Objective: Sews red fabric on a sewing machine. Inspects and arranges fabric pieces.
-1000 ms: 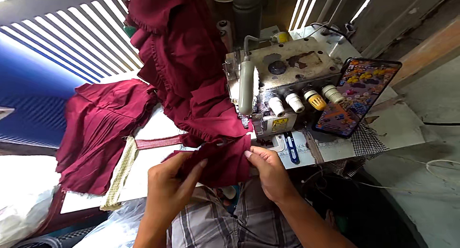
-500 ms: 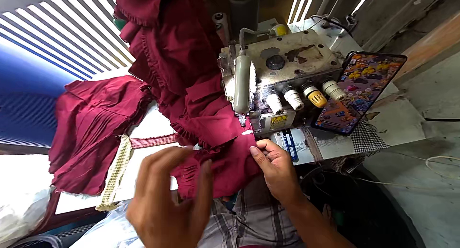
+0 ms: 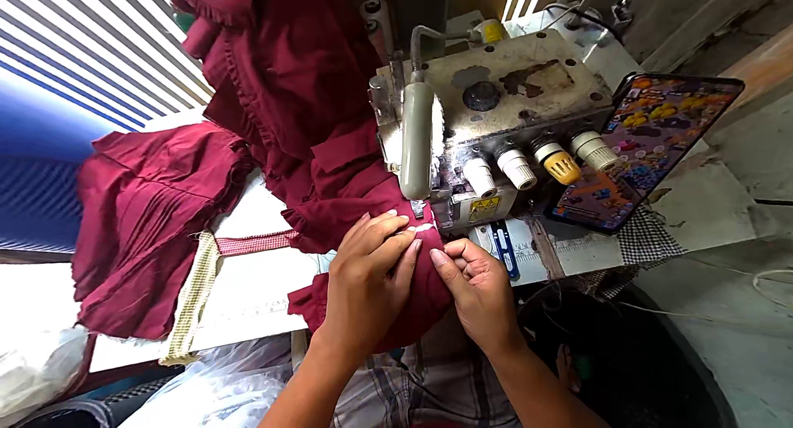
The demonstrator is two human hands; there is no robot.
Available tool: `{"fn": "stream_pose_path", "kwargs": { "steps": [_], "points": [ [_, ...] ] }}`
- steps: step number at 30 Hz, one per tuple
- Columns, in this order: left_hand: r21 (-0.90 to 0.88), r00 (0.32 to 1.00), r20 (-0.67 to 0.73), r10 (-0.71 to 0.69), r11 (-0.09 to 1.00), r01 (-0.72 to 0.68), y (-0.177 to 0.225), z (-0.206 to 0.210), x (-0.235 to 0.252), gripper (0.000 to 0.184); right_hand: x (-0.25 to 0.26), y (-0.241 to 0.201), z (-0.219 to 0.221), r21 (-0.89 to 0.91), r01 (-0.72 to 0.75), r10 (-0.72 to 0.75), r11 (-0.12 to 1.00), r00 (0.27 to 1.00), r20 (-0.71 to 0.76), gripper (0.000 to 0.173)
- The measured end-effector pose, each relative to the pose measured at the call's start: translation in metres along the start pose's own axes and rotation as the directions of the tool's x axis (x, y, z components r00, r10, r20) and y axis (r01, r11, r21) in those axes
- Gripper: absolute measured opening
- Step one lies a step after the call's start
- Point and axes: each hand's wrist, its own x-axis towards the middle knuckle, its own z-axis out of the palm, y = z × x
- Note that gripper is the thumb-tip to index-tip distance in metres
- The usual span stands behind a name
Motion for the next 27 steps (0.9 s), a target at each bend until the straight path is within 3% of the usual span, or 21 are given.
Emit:
{"fn": "stream_pose_path", "kwargs": {
  "steps": [8, 10, 16, 27],
  "points": [
    [-0.040, 1.000, 0.009, -0.005, 0.999, 0.005, -0.005, -0.003, 0.012, 0.013, 0.003, -0.002, 0.003, -0.001, 0.026, -0.026, 1.000, 0.998, -0.052, 0.008],
    [-0.065, 1.000, 0.007, -0.015, 0.998, 0.015, -0.007, -0.003, 0.016, 0.012, 0.004, -0.003, 0.005, 0.005, 0.066, -0.066, 0.998, 0.996, -0.066, 0.018],
    [-0.087, 0.999, 0.044, 0.000, 0.996, 0.004, -0.016, -0.006, 0.027, 0.011, 0.003, -0.001, 0.006, -0.237, 0.251, -0.264, 0.939, 0.964, -0.023, 0.018],
    [-0.071, 0.993, 0.113, 0.042, 0.997, -0.034, -0.028, -0.008, 0.047, 0.010, 0.006, -0.001, 0.016, -0.396, 0.221, -0.287, 0.891, 0.951, -0.115, 0.021]
  ]
}}
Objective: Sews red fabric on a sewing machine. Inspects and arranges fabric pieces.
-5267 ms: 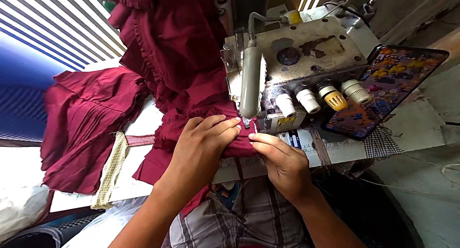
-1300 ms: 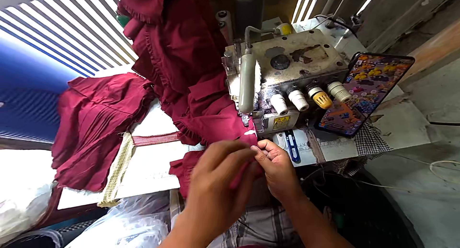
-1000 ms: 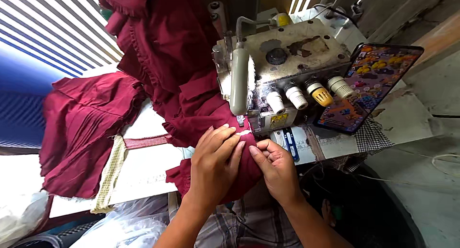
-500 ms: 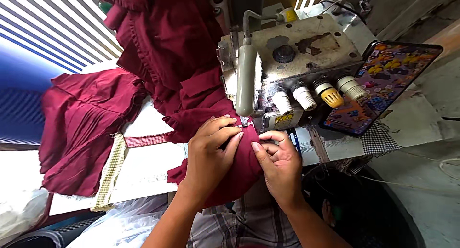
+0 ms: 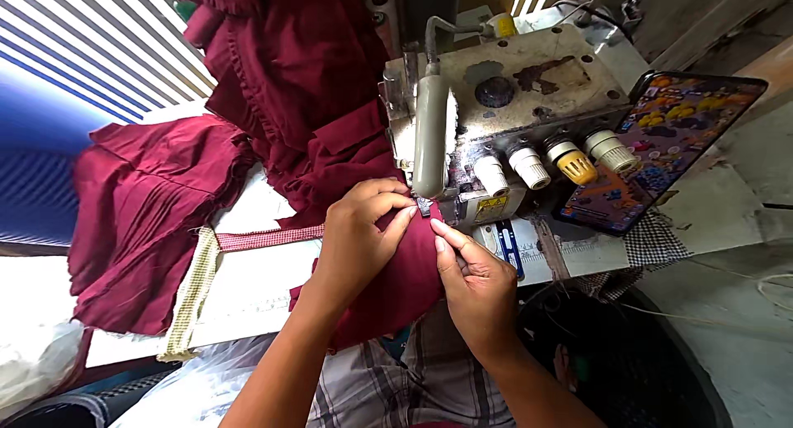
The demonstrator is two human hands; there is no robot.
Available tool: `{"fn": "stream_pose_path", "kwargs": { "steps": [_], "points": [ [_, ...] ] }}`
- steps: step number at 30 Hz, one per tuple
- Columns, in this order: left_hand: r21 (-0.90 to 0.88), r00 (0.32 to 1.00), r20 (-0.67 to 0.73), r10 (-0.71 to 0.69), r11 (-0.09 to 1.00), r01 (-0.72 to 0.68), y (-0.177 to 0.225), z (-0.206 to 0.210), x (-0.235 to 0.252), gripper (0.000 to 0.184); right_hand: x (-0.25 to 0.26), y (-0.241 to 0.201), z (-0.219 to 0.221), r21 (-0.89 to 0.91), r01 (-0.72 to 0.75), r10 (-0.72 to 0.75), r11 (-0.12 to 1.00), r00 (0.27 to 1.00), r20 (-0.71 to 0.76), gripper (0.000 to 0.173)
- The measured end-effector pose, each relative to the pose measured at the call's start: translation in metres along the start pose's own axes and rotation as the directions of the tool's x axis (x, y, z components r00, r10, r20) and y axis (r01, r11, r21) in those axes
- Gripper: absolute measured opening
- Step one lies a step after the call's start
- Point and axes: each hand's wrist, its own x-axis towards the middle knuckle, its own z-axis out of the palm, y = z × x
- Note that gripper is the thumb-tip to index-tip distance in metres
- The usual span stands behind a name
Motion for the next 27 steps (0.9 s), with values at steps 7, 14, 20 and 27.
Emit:
{"fn": "stream_pose_path", "kwargs": {
  "steps": [7, 14, 20, 27],
  "points": [
    [0.146, 0.960, -0.268, -0.079, 0.982, 0.121, 0.012, -0.004, -0.031, 0.027, -0.004, 0.010, -0.005, 0.196, -0.113, 0.095, 0.974, 0.991, 0.099, 0.038],
    [-0.174, 0.930, 0.024, -0.366, 0.915, 0.364, -0.009, -0.045, -0.123, 0.026, -0.011, 0.007, -0.037, 0.507, -0.632, 0.247, 0.586, 0.736, 0.631, 0.020],
    [0.134, 0.962, 0.078, -0.263, 0.959, 0.251, -0.033, -0.090, -0.057, 0.032, -0.030, 0.017, -0.005, 0.282, -0.463, 0.326, 0.840, 0.847, 0.420, 0.019],
    [-0.044, 0.943, -0.196, -0.268, 0.963, 0.265, 0.066, 0.020, -0.152, 0.056, -0.061, 0.000, -0.012, 0.070, -0.148, 0.129, 0.987, 0.967, 0.219, 0.070]
  ]
}}
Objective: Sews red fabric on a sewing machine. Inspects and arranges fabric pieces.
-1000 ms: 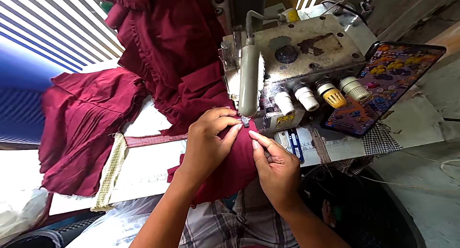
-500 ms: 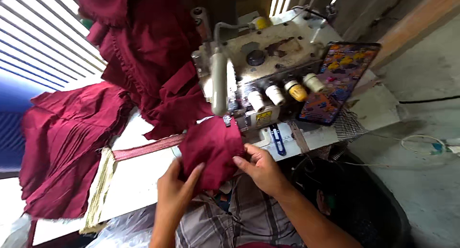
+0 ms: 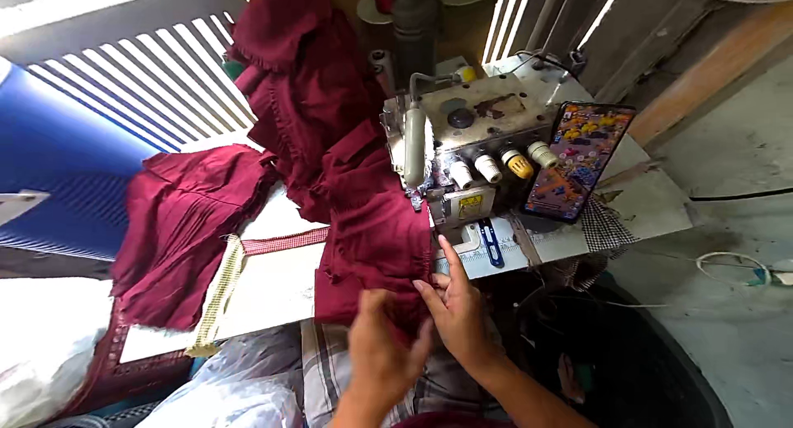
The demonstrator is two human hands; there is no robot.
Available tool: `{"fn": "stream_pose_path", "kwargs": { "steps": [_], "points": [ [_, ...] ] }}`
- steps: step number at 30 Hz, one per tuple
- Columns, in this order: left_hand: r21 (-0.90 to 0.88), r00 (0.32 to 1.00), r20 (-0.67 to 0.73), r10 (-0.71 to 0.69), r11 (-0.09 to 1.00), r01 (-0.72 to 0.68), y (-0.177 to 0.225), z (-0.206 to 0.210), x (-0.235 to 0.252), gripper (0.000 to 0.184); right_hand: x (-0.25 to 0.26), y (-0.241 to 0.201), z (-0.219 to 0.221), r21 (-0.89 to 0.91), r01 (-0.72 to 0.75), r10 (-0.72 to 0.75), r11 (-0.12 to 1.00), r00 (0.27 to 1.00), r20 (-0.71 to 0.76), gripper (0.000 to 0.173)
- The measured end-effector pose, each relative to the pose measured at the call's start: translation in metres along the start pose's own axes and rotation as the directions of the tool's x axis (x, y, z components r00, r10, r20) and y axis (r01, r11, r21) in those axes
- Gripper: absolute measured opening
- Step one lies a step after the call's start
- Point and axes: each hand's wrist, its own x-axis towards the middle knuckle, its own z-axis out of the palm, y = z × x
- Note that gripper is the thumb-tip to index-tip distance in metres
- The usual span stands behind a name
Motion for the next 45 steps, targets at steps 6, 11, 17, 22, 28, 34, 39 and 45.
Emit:
{"fn": "stream_pose_path", "kwargs": {
  "steps": [6, 11, 17, 22, 28, 34, 39, 45],
  "points": [
    [0.134, 1.000, -0.001, -0.017, 0.991, 0.017, -0.014, -0.025, -0.035, 0.035, 0.016, -0.043, -0.030, -0.184, 0.265, -0.189, 0.947, 0.918, 0.349, 0.032],
    [0.208, 0.970, 0.160, 0.185, 0.954, -0.216, -0.013, -0.144, 0.019, 0.028, 0.067, -0.061, -0.050, -0.462, 0.575, -0.276, 0.675, 0.778, 0.565, 0.017],
    [-0.202, 0.983, -0.096, 0.156, 0.964, -0.172, 0.023, -0.101, 0.110, 0.045, 0.116, -0.100, -0.053, -0.344, 0.596, -0.422, 0.726, 0.780, 0.462, 0.014],
    [0.265, 0.952, 0.141, 0.270, 0.917, -0.299, 0.010, -0.033, 0.152, 0.045, 0.127, -0.097, -0.059, -0.220, 0.505, -0.412, 0.834, 0.837, 0.359, 0.010],
    [0.189, 0.773, 0.309, 0.555, 0.760, -0.621, 0.001, -0.049, 0.130, 0.017, 0.075, -0.046, -0.077, -0.171, 0.498, -0.415, 0.850, 0.834, 0.364, 0.023],
    [0.043, 0.718, 0.430, 0.547, 0.782, -0.622, -0.020, -0.019, 0.093, 0.016, 0.042, 0.015, -0.061, -0.123, 0.509, -0.475, 0.852, 0.851, 0.225, 0.023],
    [0.094, 0.767, 0.440, 0.467, 0.826, -0.556, -0.015, -0.021, 0.106, 0.041, 0.052, 0.009, -0.057, -0.126, 0.514, -0.482, 0.849, 0.850, 0.213, 0.022],
    [0.095, 0.735, 0.513, 0.444, 0.822, -0.562, -0.018, -0.027, 0.136, 0.035, 0.069, 0.006, -0.047, -0.192, 0.526, -0.492, 0.828, 0.847, 0.202, 0.021]
  ]
}}
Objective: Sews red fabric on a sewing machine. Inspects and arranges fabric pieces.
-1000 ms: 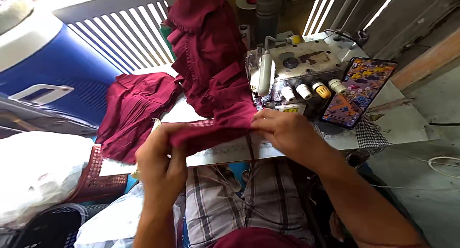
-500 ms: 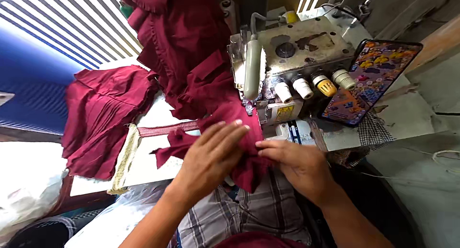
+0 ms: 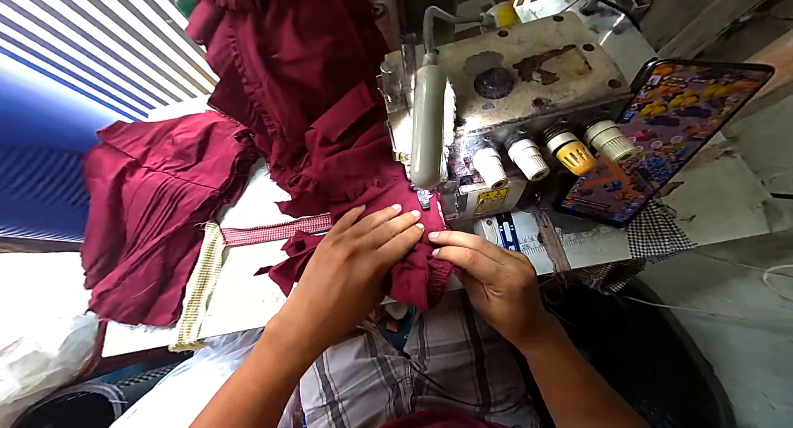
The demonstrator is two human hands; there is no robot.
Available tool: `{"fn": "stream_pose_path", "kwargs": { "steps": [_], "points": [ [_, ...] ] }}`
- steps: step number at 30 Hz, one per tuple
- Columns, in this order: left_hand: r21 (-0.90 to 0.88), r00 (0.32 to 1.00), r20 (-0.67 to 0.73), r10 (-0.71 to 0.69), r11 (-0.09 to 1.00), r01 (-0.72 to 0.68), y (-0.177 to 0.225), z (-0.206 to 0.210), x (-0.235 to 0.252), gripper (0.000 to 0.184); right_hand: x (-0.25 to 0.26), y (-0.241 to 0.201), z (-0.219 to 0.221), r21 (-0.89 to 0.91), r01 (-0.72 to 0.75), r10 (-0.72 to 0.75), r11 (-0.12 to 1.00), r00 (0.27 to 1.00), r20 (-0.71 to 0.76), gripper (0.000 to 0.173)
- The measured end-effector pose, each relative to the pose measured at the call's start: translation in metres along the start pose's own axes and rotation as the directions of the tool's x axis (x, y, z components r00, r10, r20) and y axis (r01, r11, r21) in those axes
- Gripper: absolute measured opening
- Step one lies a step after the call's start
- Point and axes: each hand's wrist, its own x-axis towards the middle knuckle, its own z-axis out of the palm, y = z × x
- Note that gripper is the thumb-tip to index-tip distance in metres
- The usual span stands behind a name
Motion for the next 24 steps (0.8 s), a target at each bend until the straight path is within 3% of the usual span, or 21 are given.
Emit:
{"fn": "stream_pose_path", "kwargs": {
  "steps": [7, 9, 12, 14, 17, 21, 24],
  "points": [
    [-0.087, 1.000, -0.004, 0.017, 0.996, -0.017, -0.029, -0.007, 0.024, 0.034, 0.015, 0.009, 0.010, -0.132, -0.041, 0.034, 0.990, 0.998, -0.053, 0.018],
    [-0.204, 0.998, 0.059, -0.013, 0.979, 0.024, -0.036, -0.015, 0.026, 0.036, 0.021, 0.007, 0.012, -0.187, -0.072, 0.062, 0.980, 0.996, -0.063, 0.017],
    [-0.477, 0.993, 0.114, -0.024, 0.875, 0.076, -0.040, -0.026, 0.021, 0.056, 0.030, 0.004, 0.008, -0.255, -0.077, 0.071, 0.964, 0.997, -0.031, 0.017],
    [-0.556, 0.995, 0.055, -0.078, 0.826, 0.095, -0.039, -0.036, 0.015, 0.045, 0.037, 0.004, 0.002, -0.245, -0.070, 0.079, 0.967, 0.996, 0.029, 0.016],
    [-0.475, 0.979, -0.077, -0.191, 0.870, 0.132, -0.029, -0.063, 0.006, 0.018, 0.051, -0.001, -0.009, -0.153, -0.067, 0.088, 0.986, 0.987, 0.135, 0.013],
    [-0.330, 0.955, -0.224, -0.192, 0.938, 0.111, 0.001, -0.098, 0.004, 0.016, 0.075, -0.013, -0.023, 0.062, -0.067, 0.052, 0.996, 0.974, 0.220, 0.011],
    [-0.312, 0.931, -0.325, -0.164, 0.948, 0.058, 0.020, -0.095, 0.014, 0.013, 0.087, -0.025, -0.033, 0.068, -0.094, 0.079, 0.993, 0.977, 0.197, 0.012]
  ]
}}
